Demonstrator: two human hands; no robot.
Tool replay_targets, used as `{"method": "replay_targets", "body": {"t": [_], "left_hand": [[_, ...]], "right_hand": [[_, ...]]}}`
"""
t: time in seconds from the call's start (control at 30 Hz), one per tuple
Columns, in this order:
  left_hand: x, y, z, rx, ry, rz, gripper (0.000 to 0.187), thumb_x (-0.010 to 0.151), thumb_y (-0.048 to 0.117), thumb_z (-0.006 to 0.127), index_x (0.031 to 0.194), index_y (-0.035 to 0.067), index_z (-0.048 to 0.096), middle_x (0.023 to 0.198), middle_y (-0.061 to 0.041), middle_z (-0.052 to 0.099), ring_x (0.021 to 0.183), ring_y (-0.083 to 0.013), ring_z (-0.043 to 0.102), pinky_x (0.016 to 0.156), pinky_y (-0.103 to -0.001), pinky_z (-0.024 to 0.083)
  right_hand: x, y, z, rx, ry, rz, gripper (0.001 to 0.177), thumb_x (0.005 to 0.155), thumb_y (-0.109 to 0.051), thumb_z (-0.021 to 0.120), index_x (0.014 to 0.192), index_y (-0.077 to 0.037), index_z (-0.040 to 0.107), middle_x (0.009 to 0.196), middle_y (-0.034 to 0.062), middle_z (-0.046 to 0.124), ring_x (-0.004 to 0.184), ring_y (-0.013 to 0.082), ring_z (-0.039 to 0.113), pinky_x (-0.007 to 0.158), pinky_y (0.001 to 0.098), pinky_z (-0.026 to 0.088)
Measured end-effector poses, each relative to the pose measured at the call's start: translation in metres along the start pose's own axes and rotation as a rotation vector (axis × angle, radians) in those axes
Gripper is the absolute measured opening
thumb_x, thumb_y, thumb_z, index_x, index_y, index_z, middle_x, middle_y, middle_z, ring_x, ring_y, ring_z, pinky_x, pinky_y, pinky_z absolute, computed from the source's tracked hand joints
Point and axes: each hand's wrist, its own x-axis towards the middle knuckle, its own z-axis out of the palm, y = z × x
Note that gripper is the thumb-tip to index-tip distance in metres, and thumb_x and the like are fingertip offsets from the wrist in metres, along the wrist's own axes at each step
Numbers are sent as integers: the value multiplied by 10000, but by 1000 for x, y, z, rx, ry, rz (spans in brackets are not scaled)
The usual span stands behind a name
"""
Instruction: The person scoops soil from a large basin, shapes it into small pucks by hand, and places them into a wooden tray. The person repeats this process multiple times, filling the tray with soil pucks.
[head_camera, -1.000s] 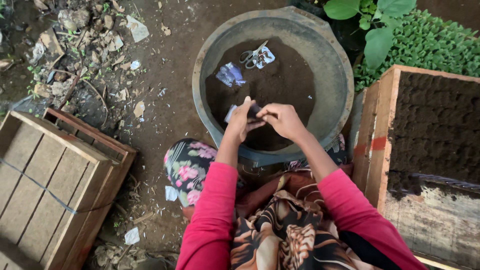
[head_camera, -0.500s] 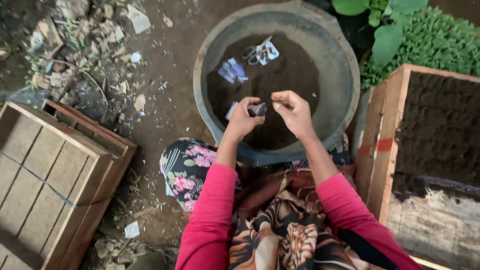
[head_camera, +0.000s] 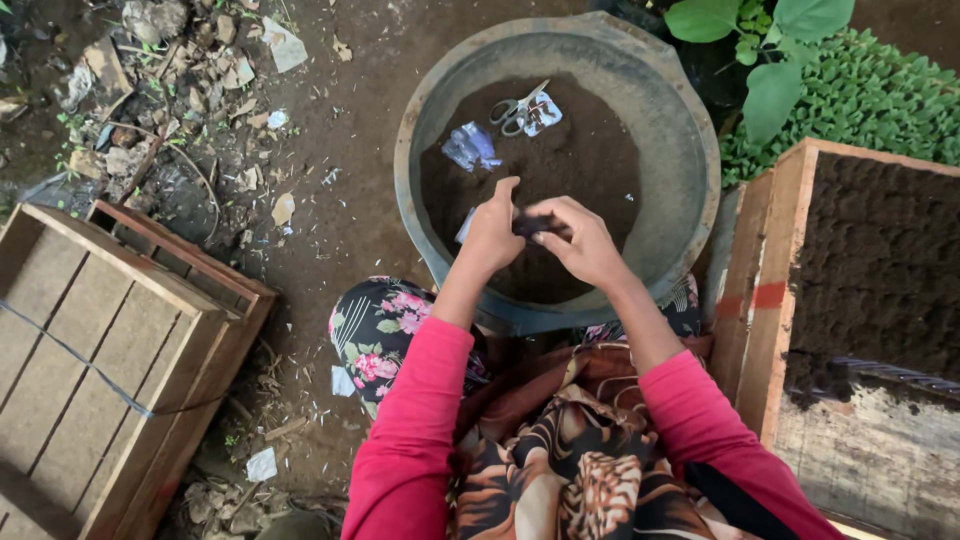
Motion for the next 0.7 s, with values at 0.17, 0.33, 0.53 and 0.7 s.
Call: {"method": "replay_targets", "body": {"t": [0.17, 0.33, 0.53, 0.7], "left_hand": [[23, -54, 42, -173, 61, -20, 738, 652, 132, 833, 1325, 111, 531, 1004, -141, 732, 1060, -351, 684, 909, -465, 537], [20, -64, 71, -921, 22, -130, 422, 732, -111, 737, 1137, -90, 623, 831, -189, 674, 621, -283, 719, 556, -305, 635], [14, -54, 53, -585, 237, -21, 435, 590, 28, 870, 1006, 133, 795, 816, -105, 742, 778, -174, 678, 742, -316, 575], [28, -58, 59, -264, 312, -64, 416, 613, 108, 830, 998, 261, 793, 888, -27, 751, 888, -215, 716, 817, -338, 559]], "right_hand": [[6, 27, 2, -101, 102, -97, 161, 825, -46, 792, 944, -145, 747, 1003, 31, 707, 902, 244, 701, 711, 337, 592], [20, 42, 2, 243, 57, -76, 185, 861, 17, 703, 1017, -73, 747, 1109, 135, 715, 1057, 254, 671, 933, 409, 543], [30, 158, 55, -332, -401, 219, 437, 839, -276, 741, 1232, -101, 670, 1269, 186, 668, 1244, 413, 573, 1089, 546, 449], [27, 133, 37, -577, -399, 326, 299, 762, -289, 786, 1054, -223, 767, 1111, 34, 753, 1119, 295, 677, 977, 420, 556]]}}
